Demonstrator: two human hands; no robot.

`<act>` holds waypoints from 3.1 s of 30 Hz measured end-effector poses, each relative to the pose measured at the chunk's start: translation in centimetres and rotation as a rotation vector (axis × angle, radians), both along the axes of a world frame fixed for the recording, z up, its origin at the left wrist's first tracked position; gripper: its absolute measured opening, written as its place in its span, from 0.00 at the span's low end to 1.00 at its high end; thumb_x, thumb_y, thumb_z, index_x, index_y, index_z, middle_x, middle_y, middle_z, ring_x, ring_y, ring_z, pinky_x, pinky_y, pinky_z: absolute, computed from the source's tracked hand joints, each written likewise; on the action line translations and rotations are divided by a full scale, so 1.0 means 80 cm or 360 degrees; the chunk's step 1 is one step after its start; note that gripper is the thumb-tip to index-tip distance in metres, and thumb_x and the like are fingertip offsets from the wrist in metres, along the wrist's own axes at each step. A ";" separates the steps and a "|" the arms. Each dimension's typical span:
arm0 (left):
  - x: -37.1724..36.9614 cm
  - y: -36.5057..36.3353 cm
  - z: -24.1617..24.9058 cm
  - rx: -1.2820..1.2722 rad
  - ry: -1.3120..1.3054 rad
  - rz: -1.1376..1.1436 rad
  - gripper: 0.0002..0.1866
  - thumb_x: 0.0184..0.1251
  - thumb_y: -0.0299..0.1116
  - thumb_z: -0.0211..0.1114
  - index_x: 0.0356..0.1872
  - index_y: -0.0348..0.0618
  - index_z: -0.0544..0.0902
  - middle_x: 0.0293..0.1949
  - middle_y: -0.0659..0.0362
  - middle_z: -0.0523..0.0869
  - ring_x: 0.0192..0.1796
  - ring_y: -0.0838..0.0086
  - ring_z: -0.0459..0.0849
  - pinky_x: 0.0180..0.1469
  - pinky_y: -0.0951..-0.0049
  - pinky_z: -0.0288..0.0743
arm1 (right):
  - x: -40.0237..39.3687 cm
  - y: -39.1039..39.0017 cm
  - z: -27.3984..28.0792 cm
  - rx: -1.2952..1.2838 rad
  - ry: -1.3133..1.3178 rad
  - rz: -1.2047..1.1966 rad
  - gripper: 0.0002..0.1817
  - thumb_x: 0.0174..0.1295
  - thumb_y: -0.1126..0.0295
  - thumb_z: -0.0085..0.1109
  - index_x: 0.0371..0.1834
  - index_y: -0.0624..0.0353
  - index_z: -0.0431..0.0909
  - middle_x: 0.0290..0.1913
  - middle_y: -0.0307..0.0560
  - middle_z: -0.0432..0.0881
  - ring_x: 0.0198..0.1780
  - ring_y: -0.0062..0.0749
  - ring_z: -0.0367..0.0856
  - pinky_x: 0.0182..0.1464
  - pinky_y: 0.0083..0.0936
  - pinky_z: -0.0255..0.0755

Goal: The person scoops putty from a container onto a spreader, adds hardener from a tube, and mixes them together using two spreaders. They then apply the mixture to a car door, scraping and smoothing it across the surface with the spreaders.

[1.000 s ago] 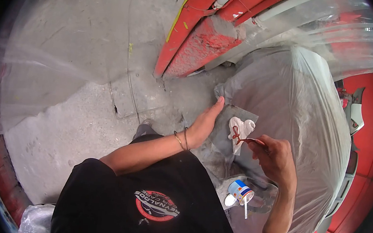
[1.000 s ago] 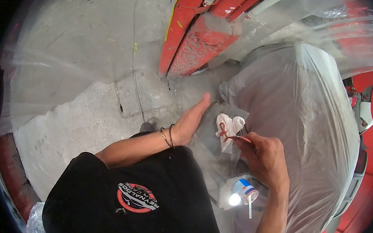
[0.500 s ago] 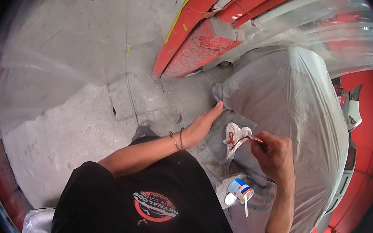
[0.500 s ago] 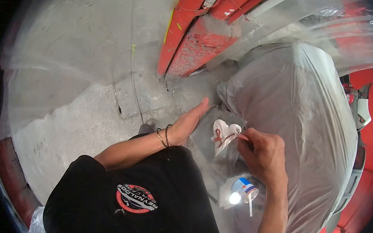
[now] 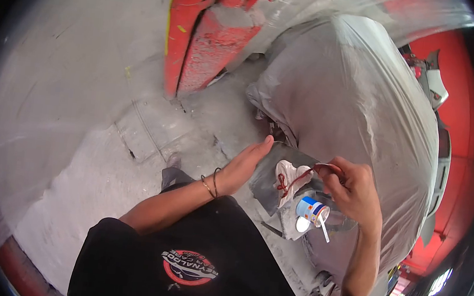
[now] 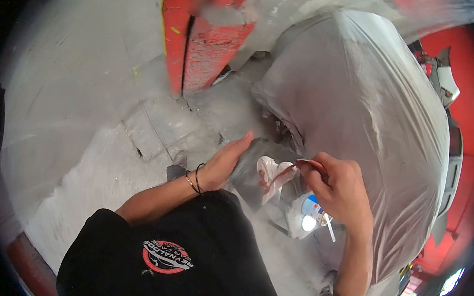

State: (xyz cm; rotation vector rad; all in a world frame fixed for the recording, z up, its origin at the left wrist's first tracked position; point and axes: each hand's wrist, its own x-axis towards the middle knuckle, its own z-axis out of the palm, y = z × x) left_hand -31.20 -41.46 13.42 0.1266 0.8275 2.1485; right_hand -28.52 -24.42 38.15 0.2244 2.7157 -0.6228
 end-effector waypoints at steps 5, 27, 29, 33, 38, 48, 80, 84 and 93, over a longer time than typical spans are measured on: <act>0.025 0.033 0.039 0.0124 -0.0089 -0.0217 0.38 0.92 0.64 0.45 0.64 0.33 0.83 0.61 0.58 0.87 0.63 0.76 0.81 0.72 0.71 0.70 | 0.059 0.047 -0.002 0.0181 0.0223 -0.0048 0.06 0.66 0.72 0.64 0.36 0.63 0.86 0.20 0.54 0.78 0.21 0.45 0.76 0.30 0.38 0.71; 0.278 0.429 -0.037 -0.0512 -0.0133 -0.0550 0.33 0.94 0.58 0.44 0.70 0.37 0.81 0.66 0.59 0.86 0.68 0.75 0.82 0.74 0.70 0.71 | 0.512 0.465 -0.267 -0.1558 0.0292 -0.1643 0.16 0.82 0.59 0.65 0.52 0.64 0.82 0.34 0.40 0.85 0.27 0.19 0.81 0.30 0.19 0.75; 0.317 0.459 -0.027 -0.0611 -0.0057 -0.0525 0.33 0.94 0.58 0.45 0.70 0.36 0.81 0.66 0.59 0.86 0.68 0.76 0.81 0.75 0.69 0.70 | 0.543 0.474 -0.262 -0.1695 0.0325 -0.1670 0.17 0.81 0.58 0.65 0.52 0.64 0.82 0.34 0.40 0.85 0.27 0.19 0.81 0.30 0.19 0.75; 0.331 0.490 -0.060 -0.0784 -0.0061 -0.0602 0.41 0.92 0.59 0.48 0.83 0.27 0.66 0.85 0.51 0.67 0.87 0.69 0.61 0.89 0.66 0.47 | 0.544 0.499 -0.240 -0.1693 0.0295 -0.1642 0.16 0.81 0.60 0.65 0.50 0.66 0.85 0.33 0.40 0.87 0.27 0.18 0.80 0.30 0.20 0.74; 0.337 0.535 -0.080 -0.0633 -0.0085 -0.0797 0.41 0.91 0.63 0.47 0.81 0.32 0.67 0.78 0.53 0.72 0.80 0.69 0.69 0.83 0.65 0.58 | 0.546 0.529 -0.209 -0.1458 0.0365 -0.1602 0.15 0.82 0.63 0.63 0.48 0.66 0.86 0.30 0.39 0.86 0.26 0.17 0.78 0.31 0.20 0.74; 0.320 0.631 -0.046 -0.0170 -0.0279 -0.1216 0.41 0.88 0.67 0.48 0.77 0.37 0.74 0.70 0.55 0.83 0.71 0.69 0.82 0.74 0.64 0.75 | 0.589 0.542 -0.178 -0.1435 0.0634 -0.2096 0.18 0.86 0.60 0.52 0.65 0.62 0.76 0.43 0.45 0.87 0.33 0.25 0.85 0.38 0.25 0.82; 0.473 0.710 0.065 -0.0715 -0.0076 -0.0665 0.34 0.91 0.62 0.46 0.73 0.41 0.80 0.65 0.58 0.88 0.66 0.65 0.86 0.74 0.59 0.75 | 0.840 0.440 -0.580 -0.1273 -0.0241 -0.1757 0.22 0.61 0.46 0.78 0.45 0.51 0.90 0.45 0.48 0.92 0.50 0.48 0.90 0.56 0.44 0.82; 0.513 0.776 0.134 -0.0539 -0.0205 -0.0927 0.33 0.90 0.63 0.48 0.69 0.42 0.83 0.57 0.60 0.92 0.56 0.69 0.91 0.60 0.65 0.84 | 0.919 0.343 -0.477 -0.1908 0.0522 -0.2070 0.16 0.75 0.61 0.69 0.58 0.57 0.89 0.52 0.47 0.91 0.56 0.32 0.89 0.59 0.34 0.83; 0.648 0.925 0.124 -0.0220 -0.0217 -0.1658 0.34 0.89 0.66 0.47 0.68 0.47 0.83 0.59 0.63 0.91 0.57 0.71 0.89 0.62 0.65 0.81 | 1.053 0.434 -0.027 -0.1029 0.1368 -0.1999 0.14 0.77 0.67 0.64 0.59 0.62 0.88 0.54 0.49 0.91 0.55 0.33 0.89 0.56 0.34 0.84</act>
